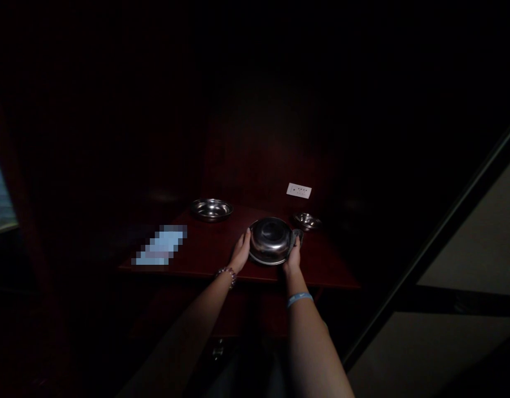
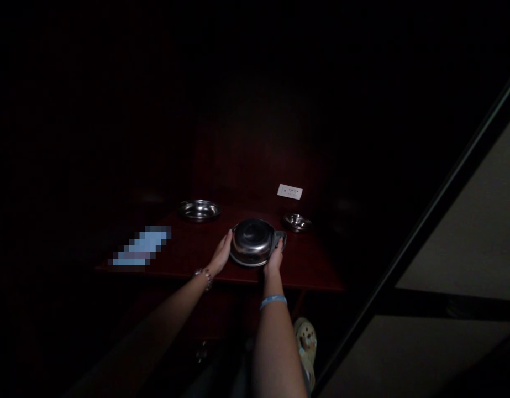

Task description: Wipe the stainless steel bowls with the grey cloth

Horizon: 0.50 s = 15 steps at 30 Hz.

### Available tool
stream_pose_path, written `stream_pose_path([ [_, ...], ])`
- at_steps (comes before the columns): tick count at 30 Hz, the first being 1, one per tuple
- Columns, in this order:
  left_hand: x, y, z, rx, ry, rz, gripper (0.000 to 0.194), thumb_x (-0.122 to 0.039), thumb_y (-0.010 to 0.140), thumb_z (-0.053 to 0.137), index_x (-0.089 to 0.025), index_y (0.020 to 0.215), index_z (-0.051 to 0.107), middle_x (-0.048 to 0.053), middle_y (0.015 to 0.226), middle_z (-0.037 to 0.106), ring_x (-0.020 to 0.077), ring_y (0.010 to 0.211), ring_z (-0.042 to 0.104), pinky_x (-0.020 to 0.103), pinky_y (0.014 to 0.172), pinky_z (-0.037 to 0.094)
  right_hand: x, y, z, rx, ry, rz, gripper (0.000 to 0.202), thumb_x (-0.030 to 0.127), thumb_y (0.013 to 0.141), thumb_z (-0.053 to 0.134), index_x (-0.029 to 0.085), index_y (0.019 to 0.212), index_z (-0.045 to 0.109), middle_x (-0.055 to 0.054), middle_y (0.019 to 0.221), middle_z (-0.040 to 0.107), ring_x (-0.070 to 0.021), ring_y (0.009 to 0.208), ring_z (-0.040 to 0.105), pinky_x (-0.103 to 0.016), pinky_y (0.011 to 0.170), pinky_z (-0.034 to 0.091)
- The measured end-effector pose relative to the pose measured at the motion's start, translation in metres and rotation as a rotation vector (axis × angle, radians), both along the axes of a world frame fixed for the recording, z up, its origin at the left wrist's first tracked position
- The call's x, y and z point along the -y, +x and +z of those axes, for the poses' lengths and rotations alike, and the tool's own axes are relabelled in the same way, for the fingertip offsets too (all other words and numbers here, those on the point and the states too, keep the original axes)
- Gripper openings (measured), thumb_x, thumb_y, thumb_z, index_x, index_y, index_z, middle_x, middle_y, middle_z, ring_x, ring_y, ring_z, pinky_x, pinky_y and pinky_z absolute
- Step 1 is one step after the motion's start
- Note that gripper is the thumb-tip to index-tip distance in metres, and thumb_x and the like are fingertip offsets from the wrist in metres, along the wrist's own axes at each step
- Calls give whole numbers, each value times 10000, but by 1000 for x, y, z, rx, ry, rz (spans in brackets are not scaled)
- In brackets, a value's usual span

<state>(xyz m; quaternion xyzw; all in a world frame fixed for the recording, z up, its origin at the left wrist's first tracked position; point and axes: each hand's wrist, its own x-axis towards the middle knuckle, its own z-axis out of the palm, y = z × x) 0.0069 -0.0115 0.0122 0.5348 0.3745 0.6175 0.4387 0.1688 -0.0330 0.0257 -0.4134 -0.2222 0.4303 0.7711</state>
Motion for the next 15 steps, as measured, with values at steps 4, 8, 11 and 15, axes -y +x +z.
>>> stream_pose_path([
  [4,2,0,2,24,-8,-21,520,-551,935,422,-167,1205,648,115,1289,657,251,1285,539,364,1130,351,0,1,0,-17,44,10,457,501,897,436,146,1006,702,-100,924,758,-218,944,703,-359,886,564],
  [8,2,2,2,52,-22,-15,508,-540,934,435,-164,1194,656,118,1237,687,262,1281,542,376,1128,355,0,-1,1,-94,90,54,435,492,900,429,168,1009,698,-84,925,757,-221,939,705,-390,892,567],
  [11,2,2,2,54,-38,-2,517,-542,939,417,-165,1202,654,121,1207,700,267,1276,547,395,1126,357,-1,-3,0,-115,86,78,444,508,897,423,182,1031,693,-75,942,756,-215,939,707,-396,889,569],
  [15,1,2,1,49,-39,3,529,-541,940,410,-157,1220,643,122,1223,693,262,1282,541,392,1130,348,-4,-3,-2,-102,90,92,464,525,892,420,179,1035,694,-78,935,754,-216,938,706,-403,878,571],
])
